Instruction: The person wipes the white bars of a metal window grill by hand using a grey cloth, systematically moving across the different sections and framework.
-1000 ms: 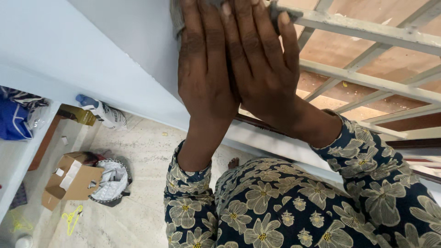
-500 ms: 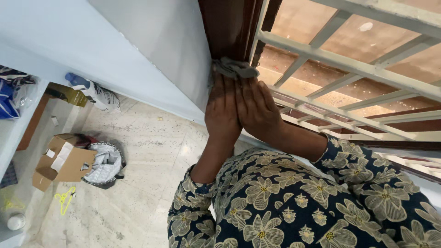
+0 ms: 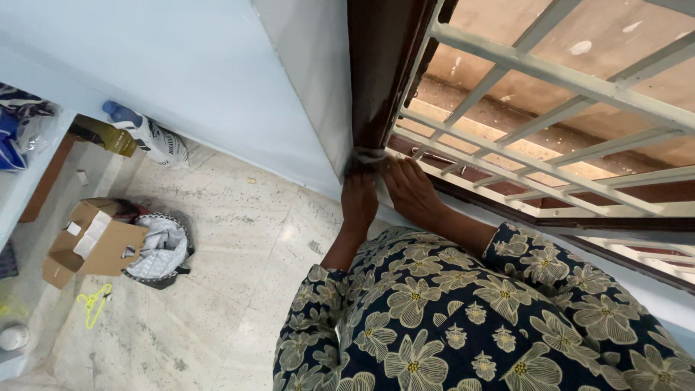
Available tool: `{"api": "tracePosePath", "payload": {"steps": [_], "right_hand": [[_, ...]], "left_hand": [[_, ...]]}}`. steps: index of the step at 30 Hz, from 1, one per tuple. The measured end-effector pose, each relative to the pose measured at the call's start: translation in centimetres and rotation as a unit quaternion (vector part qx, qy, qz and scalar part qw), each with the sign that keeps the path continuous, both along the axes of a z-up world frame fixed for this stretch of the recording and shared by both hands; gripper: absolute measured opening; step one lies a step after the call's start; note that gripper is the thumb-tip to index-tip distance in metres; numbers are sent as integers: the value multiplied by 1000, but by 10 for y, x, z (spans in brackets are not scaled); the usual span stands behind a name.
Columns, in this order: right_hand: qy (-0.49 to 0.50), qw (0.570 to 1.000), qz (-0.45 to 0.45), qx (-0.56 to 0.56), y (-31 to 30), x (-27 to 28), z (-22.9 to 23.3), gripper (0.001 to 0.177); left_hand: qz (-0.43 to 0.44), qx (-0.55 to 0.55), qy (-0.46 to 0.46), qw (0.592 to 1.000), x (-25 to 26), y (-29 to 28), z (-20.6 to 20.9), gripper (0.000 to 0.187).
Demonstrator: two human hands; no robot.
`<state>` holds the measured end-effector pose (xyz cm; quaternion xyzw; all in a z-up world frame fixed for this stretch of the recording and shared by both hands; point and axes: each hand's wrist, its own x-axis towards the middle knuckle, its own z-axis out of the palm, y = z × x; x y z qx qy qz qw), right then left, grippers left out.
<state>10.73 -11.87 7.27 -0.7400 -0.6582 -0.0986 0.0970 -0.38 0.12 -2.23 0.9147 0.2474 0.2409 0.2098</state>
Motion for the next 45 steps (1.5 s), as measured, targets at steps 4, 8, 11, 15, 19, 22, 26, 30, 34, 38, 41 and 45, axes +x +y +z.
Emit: {"api": "tracePosePath", "payload": {"steps": [4,8,11,15,19,22,26,30,34,38,41,45], "right_hand": [[34,995,95,-14,4,-4,-33,55],[46,993,97,-49,8,5,-54,58],[98,992,66,-35,2,6,-49,66],[156,985,18,-73,-13,-4,-32,68],[215,976,-10,-25,-11,-11,-15,69],[235,969,2,76,-5,-12,5,68],[201,963,1,181,10,-15,45,62],[141,954,-15,263,17,-18,104,57],[33,954,-51,294,20,-12,164,59],[-39,956,-62,285,23,-9,187,54],[-94,961,-61,253,25,-5,174,51],[-74,971,-56,222,22,-9,137,51]], "left_hand": [[-38,60,48,996,-10,8,-55,45],[-44,2,40,998,-9,6,-55,44],[-55,33,-76,995,-12,3,-31,43],[3,-21,-67,997,-4,-14,-12,45],[34,-58,-53,996,7,-16,8,39],[-8,-50,-198,979,6,-16,39,54],[14,-5,-200,980,12,-12,81,45],[14,65,-252,965,12,0,135,34],[-7,132,-269,954,14,10,189,38],[-16,99,-247,964,26,13,210,43],[-31,88,-233,968,31,12,197,46],[-39,43,-243,968,24,2,154,46]]}}
